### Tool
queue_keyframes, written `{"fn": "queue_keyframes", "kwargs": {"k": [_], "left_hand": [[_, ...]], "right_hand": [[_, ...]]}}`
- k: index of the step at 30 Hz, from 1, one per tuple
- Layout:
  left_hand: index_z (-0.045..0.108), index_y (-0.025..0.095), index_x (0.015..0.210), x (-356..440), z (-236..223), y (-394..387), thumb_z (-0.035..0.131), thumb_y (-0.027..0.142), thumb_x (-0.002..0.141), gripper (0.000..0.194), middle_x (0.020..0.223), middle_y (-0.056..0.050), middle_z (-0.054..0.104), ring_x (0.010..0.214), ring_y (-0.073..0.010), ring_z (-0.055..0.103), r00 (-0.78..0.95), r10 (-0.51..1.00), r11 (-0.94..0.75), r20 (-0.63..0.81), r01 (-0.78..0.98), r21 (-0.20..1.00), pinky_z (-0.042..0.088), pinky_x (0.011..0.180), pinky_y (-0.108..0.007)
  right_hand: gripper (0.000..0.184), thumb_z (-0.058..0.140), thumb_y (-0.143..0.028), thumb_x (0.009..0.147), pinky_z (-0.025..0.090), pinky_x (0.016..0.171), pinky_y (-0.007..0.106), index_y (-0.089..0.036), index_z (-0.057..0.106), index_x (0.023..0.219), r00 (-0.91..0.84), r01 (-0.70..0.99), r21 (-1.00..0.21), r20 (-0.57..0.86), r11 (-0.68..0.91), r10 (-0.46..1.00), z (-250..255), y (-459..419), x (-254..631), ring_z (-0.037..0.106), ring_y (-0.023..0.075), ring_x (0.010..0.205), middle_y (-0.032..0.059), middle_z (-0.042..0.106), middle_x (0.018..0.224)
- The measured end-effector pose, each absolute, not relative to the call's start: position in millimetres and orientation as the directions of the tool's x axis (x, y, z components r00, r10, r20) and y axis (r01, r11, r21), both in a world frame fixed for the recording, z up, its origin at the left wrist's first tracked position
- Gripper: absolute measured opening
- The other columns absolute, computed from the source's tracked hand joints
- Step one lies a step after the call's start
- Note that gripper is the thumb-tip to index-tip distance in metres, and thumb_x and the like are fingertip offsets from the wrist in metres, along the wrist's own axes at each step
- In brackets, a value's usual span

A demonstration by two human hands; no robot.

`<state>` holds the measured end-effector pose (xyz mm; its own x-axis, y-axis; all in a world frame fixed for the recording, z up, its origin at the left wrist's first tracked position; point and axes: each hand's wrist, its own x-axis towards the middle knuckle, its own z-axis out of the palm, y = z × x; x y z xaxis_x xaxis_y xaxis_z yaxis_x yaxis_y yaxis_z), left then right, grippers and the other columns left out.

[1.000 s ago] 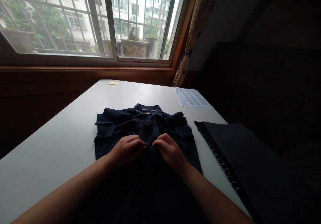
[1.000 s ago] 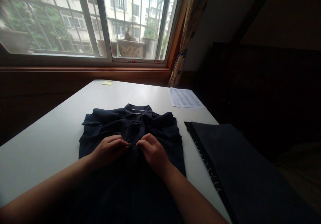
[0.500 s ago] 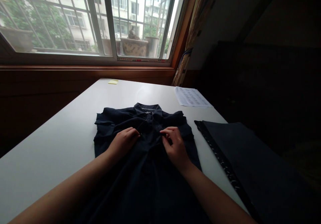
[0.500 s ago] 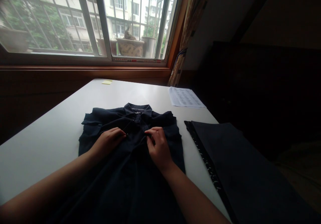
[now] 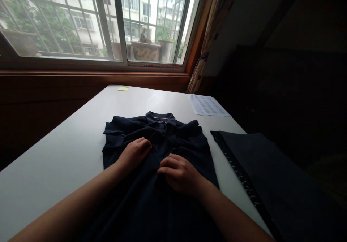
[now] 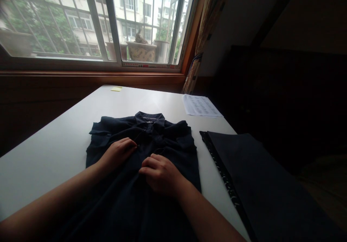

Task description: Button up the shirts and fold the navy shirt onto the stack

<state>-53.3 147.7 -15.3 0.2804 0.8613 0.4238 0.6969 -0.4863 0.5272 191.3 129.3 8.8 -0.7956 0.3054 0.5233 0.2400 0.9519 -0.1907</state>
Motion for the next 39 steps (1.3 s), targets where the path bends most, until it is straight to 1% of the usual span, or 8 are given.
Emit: {"fn": "queue_keyframes", "kwargs": {"k": [4, 11, 23, 27, 31, 34, 36, 39], "left_hand": [[0.066, 0.020, 0.092, -53, -14, 147, 0.059, 0.017, 0.092, 0.008, 0.090, -0.003, 0.067, 0.081, -0.0164, 0.066, 0.282, 0.856, -0.494, 0.433, 0.692, 0.527, 0.051, 0.073, -0.027], [0.067, 0.020, 0.091, -54, -13, 146, 0.058, 0.017, 0.092, 0.009, 0.089, -0.003, 0.068, 0.079, -0.0160, 0.066, 0.279, 0.865, -0.485, 0.417, 0.677, 0.554, 0.051, 0.073, -0.026], [0.066, 0.020, 0.091, -54, -8, 144, 0.056, 0.018, 0.093, 0.010, 0.089, -0.003, 0.067, 0.080, -0.0161, 0.066, 0.301, 0.853, -0.503, 0.427, 0.693, 0.517, 0.052, 0.072, -0.026], [0.065, 0.022, 0.105, -51, -2, 137, 0.055, 0.024, 0.095, 0.014, 0.104, -0.006, 0.063, 0.079, -0.0140, 0.064, 0.298, 0.811, -0.542, 0.504, 0.706, 0.455, 0.053, 0.069, -0.025], [0.065, 0.023, 0.114, -44, 10, 123, 0.059, 0.028, 0.095, 0.021, 0.113, -0.009, 0.064, 0.093, -0.0183, 0.063, 0.577, 0.601, -0.782, 0.553, 0.568, 0.257, 0.055, 0.080, -0.030], [0.065, 0.021, 0.113, -38, 16, 116, 0.062, 0.031, 0.093, 0.023, 0.113, -0.010, 0.066, 0.092, -0.0192, 0.063, 0.729, 0.447, -0.887, 0.519, 0.438, 0.148, 0.054, 0.083, -0.033], [0.064, 0.019, 0.112, -36, 16, 115, 0.062, 0.032, 0.093, 0.022, 0.113, -0.010, 0.066, 0.092, -0.0192, 0.063, 0.744, 0.441, -0.892, 0.503, 0.424, 0.155, 0.054, 0.084, -0.033], [0.061, 0.019, 0.113, -35, 12, 118, 0.063, 0.034, 0.093, 0.025, 0.116, -0.010, 0.066, 0.096, -0.0202, 0.065, 0.747, 0.501, -0.865, 0.437, 0.443, 0.234, 0.054, 0.084, -0.032]], "right_hand": [[0.022, 0.054, -0.007, 0.088, 0.055, 0.073, 0.033, -0.023, 0.065, 0.100, -0.760, 0.210, -0.278, 0.557, 0.937, 0.336, 8, 130, 195, 0.061, 0.0179, 0.081, 0.0060, 0.068, 0.094], [0.024, 0.058, -0.007, 0.085, 0.058, 0.076, 0.030, -0.024, 0.066, 0.100, -0.640, 0.180, -0.430, 0.632, 0.884, 0.438, 8, 129, 199, 0.067, 0.0167, 0.087, 0.0057, 0.068, 0.099], [0.034, 0.060, -0.004, 0.082, 0.057, 0.073, 0.031, -0.027, 0.063, 0.107, -0.492, 0.213, -0.471, 0.705, 0.856, 0.510, 8, 128, 206, 0.065, 0.0174, 0.084, 0.0041, 0.064, 0.094], [0.032, 0.058, -0.004, 0.080, 0.056, 0.072, 0.033, -0.026, 0.061, 0.103, -0.476, 0.232, -0.472, 0.708, 0.851, 0.522, 10, 127, 206, 0.063, 0.0184, 0.083, 0.0039, 0.062, 0.092], [0.028, 0.058, -0.005, 0.079, 0.055, 0.071, 0.033, -0.025, 0.057, 0.098, -0.471, 0.229, -0.473, 0.711, 0.851, 0.522, 10, 127, 204, 0.062, 0.0181, 0.080, 0.0037, 0.061, 0.090], [0.027, 0.058, -0.004, 0.081, 0.055, 0.070, 0.032, -0.026, 0.055, 0.096, -0.486, 0.207, -0.487, 0.701, 0.848, 0.522, 8, 128, 203, 0.063, 0.0170, 0.079, 0.0032, 0.063, 0.090], [0.026, 0.058, -0.004, 0.082, 0.055, 0.070, 0.031, -0.026, 0.054, 0.096, -0.502, 0.194, -0.493, 0.693, 0.848, 0.518, 8, 127, 202, 0.063, 0.0164, 0.078, 0.0032, 0.063, 0.090], [0.026, 0.058, -0.004, 0.082, 0.055, 0.070, 0.031, -0.025, 0.054, 0.096, -0.503, 0.186, -0.491, 0.697, 0.851, 0.511, 9, 126, 201, 0.063, 0.0162, 0.078, 0.0032, 0.063, 0.089]]}}
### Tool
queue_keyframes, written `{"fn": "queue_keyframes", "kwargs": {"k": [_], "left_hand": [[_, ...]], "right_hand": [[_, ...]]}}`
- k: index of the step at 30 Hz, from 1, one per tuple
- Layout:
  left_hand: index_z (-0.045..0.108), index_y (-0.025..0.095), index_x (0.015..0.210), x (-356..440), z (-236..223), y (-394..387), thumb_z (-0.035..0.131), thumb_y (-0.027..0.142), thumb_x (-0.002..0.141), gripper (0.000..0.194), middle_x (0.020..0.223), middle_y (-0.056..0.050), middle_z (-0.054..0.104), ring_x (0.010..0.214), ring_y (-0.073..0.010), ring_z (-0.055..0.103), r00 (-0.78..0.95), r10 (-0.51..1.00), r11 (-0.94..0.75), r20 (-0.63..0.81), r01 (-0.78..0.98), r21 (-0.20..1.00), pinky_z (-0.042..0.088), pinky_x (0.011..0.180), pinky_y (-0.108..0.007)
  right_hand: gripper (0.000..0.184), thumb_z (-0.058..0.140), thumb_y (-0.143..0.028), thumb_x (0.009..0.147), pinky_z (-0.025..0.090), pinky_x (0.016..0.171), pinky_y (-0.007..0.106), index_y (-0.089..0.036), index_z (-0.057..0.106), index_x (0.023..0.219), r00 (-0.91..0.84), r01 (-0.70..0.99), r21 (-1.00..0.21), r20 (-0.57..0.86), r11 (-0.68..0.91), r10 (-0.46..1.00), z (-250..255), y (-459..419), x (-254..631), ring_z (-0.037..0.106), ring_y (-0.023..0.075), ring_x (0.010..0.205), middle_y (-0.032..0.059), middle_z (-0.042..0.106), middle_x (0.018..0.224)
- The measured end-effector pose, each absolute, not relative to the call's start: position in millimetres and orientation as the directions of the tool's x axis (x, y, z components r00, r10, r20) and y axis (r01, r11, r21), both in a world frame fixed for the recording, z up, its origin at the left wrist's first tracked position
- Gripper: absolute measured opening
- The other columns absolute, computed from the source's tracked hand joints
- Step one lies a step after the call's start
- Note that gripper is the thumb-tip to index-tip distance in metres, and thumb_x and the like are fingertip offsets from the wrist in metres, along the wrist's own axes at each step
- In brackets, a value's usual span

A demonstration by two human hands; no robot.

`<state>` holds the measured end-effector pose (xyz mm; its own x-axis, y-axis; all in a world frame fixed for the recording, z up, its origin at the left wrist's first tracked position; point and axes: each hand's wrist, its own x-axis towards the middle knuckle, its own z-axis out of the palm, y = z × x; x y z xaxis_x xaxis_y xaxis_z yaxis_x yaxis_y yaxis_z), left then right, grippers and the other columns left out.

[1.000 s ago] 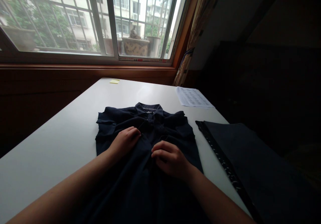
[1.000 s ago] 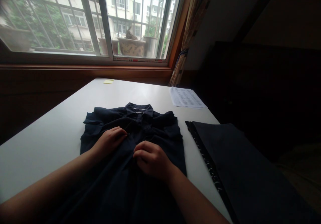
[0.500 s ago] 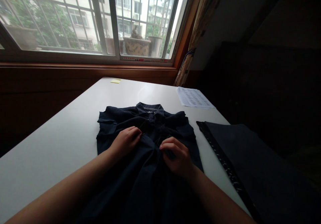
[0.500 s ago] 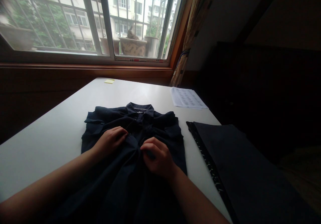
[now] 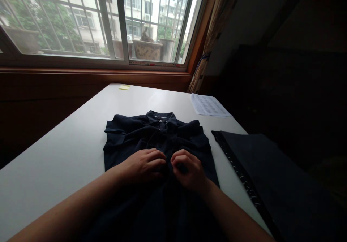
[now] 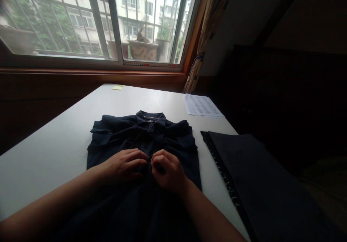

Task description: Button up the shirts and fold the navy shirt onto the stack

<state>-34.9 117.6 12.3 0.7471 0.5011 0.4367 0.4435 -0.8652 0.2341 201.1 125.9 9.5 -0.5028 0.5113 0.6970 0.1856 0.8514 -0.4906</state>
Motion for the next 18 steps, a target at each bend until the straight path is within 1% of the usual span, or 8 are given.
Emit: {"fn": "queue_keyframes", "kwargs": {"k": [2, 5, 7, 9, 11, 14, 16, 18], "left_hand": [[0.057, 0.019, 0.116, -35, 9, 120, 0.066, 0.034, 0.091, 0.031, 0.119, -0.010, 0.066, 0.102, -0.0217, 0.065, 0.743, 0.546, -0.837, 0.387, 0.459, 0.299, 0.054, 0.084, -0.032], [0.054, 0.019, 0.122, -35, 5, 121, 0.069, 0.033, 0.088, 0.039, 0.114, -0.008, 0.068, 0.100, -0.0222, 0.066, 0.728, 0.597, -0.798, 0.338, 0.491, 0.350, 0.054, 0.083, -0.032], [0.057, 0.021, 0.120, -35, 4, 121, 0.068, 0.032, 0.089, 0.034, 0.110, -0.007, 0.068, 0.094, -0.0206, 0.067, 0.729, 0.608, -0.789, 0.313, 0.512, 0.341, 0.053, 0.077, -0.029], [0.061, 0.022, 0.113, -36, 3, 121, 0.063, 0.028, 0.093, 0.021, 0.106, -0.005, 0.067, 0.085, -0.0172, 0.066, 0.732, 0.606, -0.790, 0.310, 0.508, 0.343, 0.051, 0.071, -0.025], [0.064, 0.021, 0.107, -37, 2, 123, 0.056, 0.023, 0.096, 0.014, 0.098, -0.004, 0.065, 0.076, -0.0136, 0.064, 0.718, 0.608, -0.785, 0.339, 0.481, 0.389, 0.048, 0.066, -0.022], [0.066, 0.018, 0.105, -41, 1, 126, 0.051, 0.021, 0.099, 0.016, 0.089, -0.004, 0.062, 0.071, -0.0112, 0.059, 0.686, 0.621, -0.760, 0.380, 0.408, 0.506, 0.045, 0.063, -0.020], [0.067, 0.017, 0.104, -43, 1, 128, 0.051, 0.024, 0.100, 0.018, 0.087, -0.004, 0.061, 0.071, -0.0109, 0.058, 0.673, 0.630, -0.738, 0.388, 0.365, 0.567, 0.045, 0.063, -0.020], [0.068, 0.016, 0.103, -44, 2, 129, 0.052, 0.027, 0.101, 0.020, 0.084, -0.004, 0.060, 0.070, -0.0107, 0.057, 0.663, 0.636, -0.724, 0.395, 0.334, 0.604, 0.044, 0.063, -0.019]], "right_hand": [[0.027, 0.059, -0.004, 0.081, 0.055, 0.069, 0.030, -0.025, 0.054, 0.096, -0.494, 0.180, -0.480, 0.711, 0.859, 0.501, 12, 125, 200, 0.063, 0.0161, 0.078, 0.0032, 0.063, 0.089], [0.028, 0.059, -0.004, 0.081, 0.055, 0.069, 0.030, -0.026, 0.054, 0.097, -0.493, 0.171, -0.465, 0.723, 0.869, 0.484, 14, 123, 200, 0.063, 0.0163, 0.078, 0.0034, 0.063, 0.090], [0.029, 0.059, -0.004, 0.081, 0.055, 0.070, 0.031, -0.026, 0.055, 0.098, -0.501, 0.168, -0.462, 0.721, 0.871, 0.479, 14, 123, 200, 0.063, 0.0168, 0.078, 0.0035, 0.064, 0.091], [0.030, 0.059, -0.003, 0.080, 0.054, 0.071, 0.032, -0.025, 0.055, 0.100, -0.508, 0.165, -0.467, 0.715, 0.869, 0.481, 14, 122, 201, 0.063, 0.0171, 0.079, 0.0038, 0.063, 0.091], [0.032, 0.059, -0.002, 0.079, 0.054, 0.072, 0.032, -0.024, 0.056, 0.102, -0.515, 0.157, -0.477, 0.707, 0.865, 0.484, 14, 122, 201, 0.062, 0.0173, 0.080, 0.0044, 0.063, 0.092], [0.034, 0.058, -0.002, 0.079, 0.053, 0.071, 0.032, -0.023, 0.059, 0.105, -0.527, 0.151, -0.479, 0.701, 0.865, 0.481, 13, 121, 202, 0.060, 0.0174, 0.080, 0.0052, 0.061, 0.092], [0.035, 0.057, -0.003, 0.079, 0.052, 0.069, 0.032, -0.022, 0.061, 0.108, -0.537, 0.152, -0.476, 0.697, 0.866, 0.476, 13, 122, 202, 0.059, 0.0173, 0.080, 0.0056, 0.060, 0.092], [0.034, 0.056, -0.004, 0.079, 0.051, 0.069, 0.032, -0.021, 0.063, 0.107, -0.557, 0.147, -0.477, 0.684, 0.866, 0.471, 13, 122, 202, 0.059, 0.0175, 0.079, 0.0061, 0.060, 0.092]]}}
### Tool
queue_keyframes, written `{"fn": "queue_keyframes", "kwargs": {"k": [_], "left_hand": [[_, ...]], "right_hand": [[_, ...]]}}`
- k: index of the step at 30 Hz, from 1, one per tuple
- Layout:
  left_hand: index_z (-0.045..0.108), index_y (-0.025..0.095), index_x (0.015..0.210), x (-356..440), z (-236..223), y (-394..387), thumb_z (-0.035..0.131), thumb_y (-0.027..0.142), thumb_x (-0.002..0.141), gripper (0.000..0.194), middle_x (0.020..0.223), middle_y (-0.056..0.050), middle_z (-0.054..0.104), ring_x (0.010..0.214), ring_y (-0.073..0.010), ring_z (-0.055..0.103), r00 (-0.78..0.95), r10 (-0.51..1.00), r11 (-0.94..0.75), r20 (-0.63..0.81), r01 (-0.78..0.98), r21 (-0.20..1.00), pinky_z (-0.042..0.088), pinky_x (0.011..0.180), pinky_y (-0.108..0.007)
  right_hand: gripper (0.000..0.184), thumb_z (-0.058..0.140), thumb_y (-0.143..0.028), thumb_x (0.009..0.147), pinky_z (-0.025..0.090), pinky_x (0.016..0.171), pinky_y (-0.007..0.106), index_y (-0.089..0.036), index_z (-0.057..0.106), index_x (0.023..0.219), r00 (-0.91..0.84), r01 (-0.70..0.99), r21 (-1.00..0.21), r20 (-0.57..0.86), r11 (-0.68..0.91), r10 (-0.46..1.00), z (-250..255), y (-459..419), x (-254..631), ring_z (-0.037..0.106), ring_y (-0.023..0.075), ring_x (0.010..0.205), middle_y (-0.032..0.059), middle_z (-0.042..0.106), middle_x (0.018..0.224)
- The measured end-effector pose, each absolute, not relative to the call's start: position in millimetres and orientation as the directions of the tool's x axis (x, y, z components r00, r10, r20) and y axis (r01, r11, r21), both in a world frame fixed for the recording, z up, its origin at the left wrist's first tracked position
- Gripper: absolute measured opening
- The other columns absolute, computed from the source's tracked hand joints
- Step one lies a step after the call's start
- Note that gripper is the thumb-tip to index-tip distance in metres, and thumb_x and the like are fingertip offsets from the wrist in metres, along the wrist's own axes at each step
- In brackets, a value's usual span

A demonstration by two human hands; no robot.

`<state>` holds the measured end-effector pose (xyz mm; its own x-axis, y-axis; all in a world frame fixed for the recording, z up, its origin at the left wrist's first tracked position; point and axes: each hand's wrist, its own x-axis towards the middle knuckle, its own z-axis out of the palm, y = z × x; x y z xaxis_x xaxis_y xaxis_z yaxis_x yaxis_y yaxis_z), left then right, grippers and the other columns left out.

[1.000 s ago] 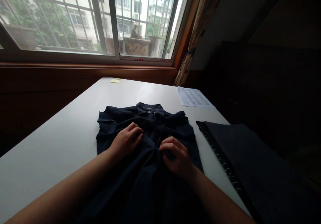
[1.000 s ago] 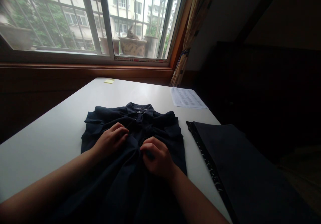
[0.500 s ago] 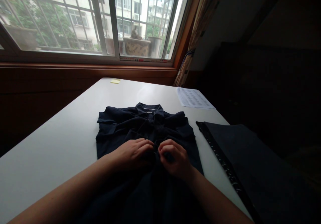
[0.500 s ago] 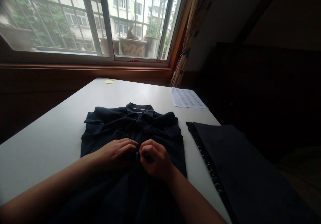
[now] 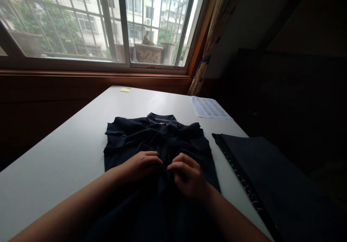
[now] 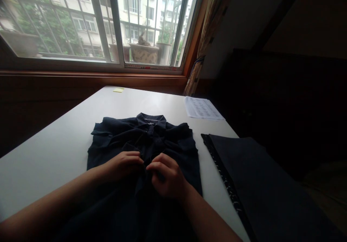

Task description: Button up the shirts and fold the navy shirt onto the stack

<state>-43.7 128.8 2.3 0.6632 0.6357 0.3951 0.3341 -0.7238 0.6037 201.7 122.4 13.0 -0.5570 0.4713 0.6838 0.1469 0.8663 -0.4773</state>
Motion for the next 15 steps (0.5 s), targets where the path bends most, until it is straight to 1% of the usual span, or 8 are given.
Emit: {"fn": "queue_keyframes", "kwargs": {"k": [3, 7, 9, 12, 15], "left_hand": [[0.070, 0.015, 0.101, -44, 4, 129, 0.053, 0.031, 0.100, 0.024, 0.081, -0.003, 0.059, 0.068, -0.0102, 0.056, 0.650, 0.635, -0.719, 0.417, 0.301, 0.626, 0.044, 0.061, -0.019], [0.072, 0.016, 0.098, -44, 2, 129, 0.058, 0.033, 0.098, 0.022, 0.079, -0.003, 0.059, 0.065, -0.0096, 0.055, 0.626, 0.642, -0.716, 0.443, 0.283, 0.639, 0.043, 0.059, -0.019], [0.072, 0.016, 0.099, -44, -1, 130, 0.060, 0.030, 0.097, 0.019, 0.079, -0.002, 0.060, 0.065, -0.0092, 0.055, 0.607, 0.650, -0.715, 0.457, 0.283, 0.639, 0.043, 0.059, -0.018], [0.072, 0.017, 0.100, -45, -5, 129, 0.060, 0.027, 0.096, 0.016, 0.080, -0.002, 0.060, 0.066, -0.0089, 0.057, 0.604, 0.653, -0.716, 0.457, 0.295, 0.633, 0.043, 0.059, -0.018], [0.071, 0.017, 0.100, -45, -7, 128, 0.058, 0.025, 0.097, 0.015, 0.080, -0.002, 0.060, 0.065, -0.0092, 0.057, 0.620, 0.636, -0.738, 0.459, 0.316, 0.596, 0.042, 0.058, -0.018]], "right_hand": [[0.030, 0.056, -0.005, 0.080, 0.051, 0.070, 0.033, -0.021, 0.065, 0.104, -0.598, 0.139, -0.502, 0.644, 0.853, 0.477, 15, 123, 201, 0.059, 0.0181, 0.081, 0.0065, 0.060, 0.091], [0.024, 0.056, -0.010, 0.083, 0.051, 0.078, 0.037, -0.020, 0.062, 0.104, -0.634, 0.104, -0.546, 0.607, 0.831, 0.479, 19, 121, 200, 0.061, 0.0204, 0.087, 0.0088, 0.064, 0.097], [0.020, 0.054, -0.012, 0.085, 0.050, 0.076, 0.035, -0.019, 0.060, 0.104, -0.630, 0.098, -0.555, 0.608, 0.826, 0.483, 20, 120, 199, 0.061, 0.0193, 0.084, 0.0078, 0.066, 0.093], [0.015, 0.053, -0.013, 0.090, 0.048, 0.071, 0.031, -0.019, 0.060, 0.101, -0.616, 0.145, -0.560, 0.594, 0.815, 0.518, 14, 122, 200, 0.062, 0.0162, 0.076, 0.0044, 0.066, 0.084], [0.014, 0.054, -0.015, 0.093, 0.049, 0.070, 0.027, -0.020, 0.062, 0.104, -0.600, 0.213, -0.584, 0.555, 0.783, 0.577, 5, 126, 201, 0.065, 0.0142, 0.074, 0.0029, 0.068, 0.084]]}}
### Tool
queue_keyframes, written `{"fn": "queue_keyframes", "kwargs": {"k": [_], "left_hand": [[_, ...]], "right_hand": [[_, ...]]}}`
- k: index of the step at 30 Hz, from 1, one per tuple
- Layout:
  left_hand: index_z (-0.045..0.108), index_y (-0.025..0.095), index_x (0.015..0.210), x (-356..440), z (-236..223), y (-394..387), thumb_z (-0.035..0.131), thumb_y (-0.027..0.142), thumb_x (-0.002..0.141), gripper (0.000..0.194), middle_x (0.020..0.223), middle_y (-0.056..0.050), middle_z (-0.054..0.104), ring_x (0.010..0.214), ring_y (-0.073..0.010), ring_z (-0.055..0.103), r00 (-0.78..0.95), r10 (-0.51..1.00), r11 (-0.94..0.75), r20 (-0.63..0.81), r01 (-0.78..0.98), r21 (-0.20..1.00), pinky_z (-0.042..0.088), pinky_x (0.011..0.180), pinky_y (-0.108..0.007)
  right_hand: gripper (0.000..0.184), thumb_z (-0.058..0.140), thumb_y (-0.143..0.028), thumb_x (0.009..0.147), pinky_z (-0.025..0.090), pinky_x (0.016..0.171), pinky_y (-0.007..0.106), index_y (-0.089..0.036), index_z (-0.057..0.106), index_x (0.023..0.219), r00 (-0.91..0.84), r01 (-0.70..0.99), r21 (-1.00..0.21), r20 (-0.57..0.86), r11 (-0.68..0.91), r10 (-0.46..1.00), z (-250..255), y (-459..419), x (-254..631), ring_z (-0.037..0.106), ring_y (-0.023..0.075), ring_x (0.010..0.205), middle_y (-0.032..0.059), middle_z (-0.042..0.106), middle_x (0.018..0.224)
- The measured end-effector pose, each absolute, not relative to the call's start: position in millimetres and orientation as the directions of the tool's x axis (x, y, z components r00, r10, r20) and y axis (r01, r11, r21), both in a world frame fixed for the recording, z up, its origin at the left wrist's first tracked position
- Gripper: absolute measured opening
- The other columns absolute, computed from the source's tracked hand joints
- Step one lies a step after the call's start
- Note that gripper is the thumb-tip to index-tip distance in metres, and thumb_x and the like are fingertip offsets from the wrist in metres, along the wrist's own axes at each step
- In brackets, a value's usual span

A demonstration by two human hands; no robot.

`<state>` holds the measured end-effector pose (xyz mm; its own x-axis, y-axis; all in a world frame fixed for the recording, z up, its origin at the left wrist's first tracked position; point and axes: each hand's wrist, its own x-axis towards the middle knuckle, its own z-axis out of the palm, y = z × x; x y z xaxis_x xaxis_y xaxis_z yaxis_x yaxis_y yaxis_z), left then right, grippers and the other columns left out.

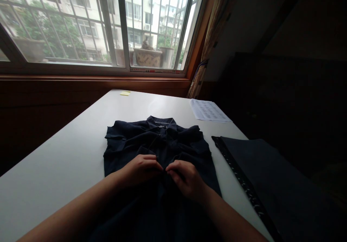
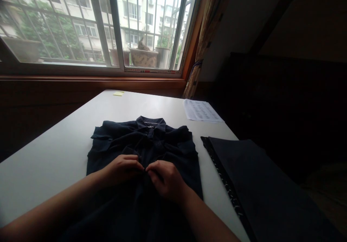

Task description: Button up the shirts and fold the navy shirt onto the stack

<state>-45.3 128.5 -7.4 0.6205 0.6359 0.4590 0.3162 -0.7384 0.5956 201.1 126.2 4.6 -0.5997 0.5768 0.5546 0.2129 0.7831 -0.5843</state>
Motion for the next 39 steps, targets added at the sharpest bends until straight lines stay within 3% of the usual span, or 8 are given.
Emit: {"fn": "queue_keyframes", "kwargs": {"k": [6, 18, 27, 32, 39], "left_hand": [[0.065, 0.017, 0.095, -44, -9, 125, 0.058, 0.022, 0.096, 0.009, 0.077, -0.001, 0.060, 0.065, -0.0110, 0.055, 0.615, 0.593, -0.802, 0.520, 0.393, 0.449, 0.040, 0.058, -0.021], [0.057, 0.017, 0.090, -43, -10, 125, 0.049, 0.021, 0.098, 0.012, 0.076, -0.001, 0.060, 0.063, -0.0129, 0.051, 0.668, 0.502, -0.861, 0.550, 0.443, 0.248, 0.039, 0.059, -0.025], [0.062, 0.020, 0.099, -43, -14, 125, 0.054, 0.021, 0.096, 0.009, 0.081, -0.001, 0.062, 0.066, -0.0126, 0.055, 0.691, 0.562, -0.827, 0.455, 0.481, 0.291, 0.041, 0.061, -0.023], [0.063, 0.020, 0.099, -42, -11, 125, 0.056, 0.024, 0.097, 0.009, 0.081, -0.001, 0.063, 0.068, -0.0126, 0.058, 0.663, 0.562, -0.827, 0.495, 0.463, 0.319, 0.043, 0.062, -0.023], [0.062, 0.017, 0.096, -42, -8, 123, 0.054, 0.022, 0.097, 0.009, 0.072, 0.000, 0.056, 0.060, -0.0124, 0.050, 0.665, 0.419, -0.888, 0.619, 0.444, 0.125, 0.040, 0.057, -0.025]], "right_hand": [[0.026, 0.063, -0.019, 0.091, 0.051, 0.068, 0.024, -0.022, 0.065, 0.117, -0.604, 0.290, -0.606, 0.484, 0.741, 0.633, -5, 132, 200, 0.068, 0.0126, 0.068, -0.0003, 0.071, 0.079], [0.009, 0.062, -0.015, 0.089, 0.050, 0.067, 0.023, -0.019, 0.069, 0.094, -0.664, 0.267, -0.516, 0.513, 0.814, 0.544, -1, 134, 198, 0.068, 0.0144, 0.069, 0.0030, 0.073, 0.079], [0.014, 0.061, -0.010, 0.084, 0.048, 0.066, 0.024, -0.020, 0.064, 0.094, -0.693, 0.303, -0.469, 0.490, 0.830, 0.529, -8, 134, 198, 0.068, 0.0148, 0.069, 0.0015, 0.072, 0.080], [0.008, 0.056, -0.017, 0.095, 0.046, 0.063, 0.027, -0.019, 0.063, 0.090, -0.653, 0.327, -0.373, 0.575, 0.868, 0.493, 0, 133, 199, 0.064, 0.0147, 0.065, 0.0016, 0.067, 0.072], [0.008, 0.055, -0.014, 0.095, 0.039, 0.059, 0.031, -0.019, 0.061, 0.092, -0.676, 0.321, -0.168, 0.649, 0.932, 0.349, 8, 128, 202, 0.055, 0.0140, 0.059, 0.0009, 0.065, 0.069]]}}
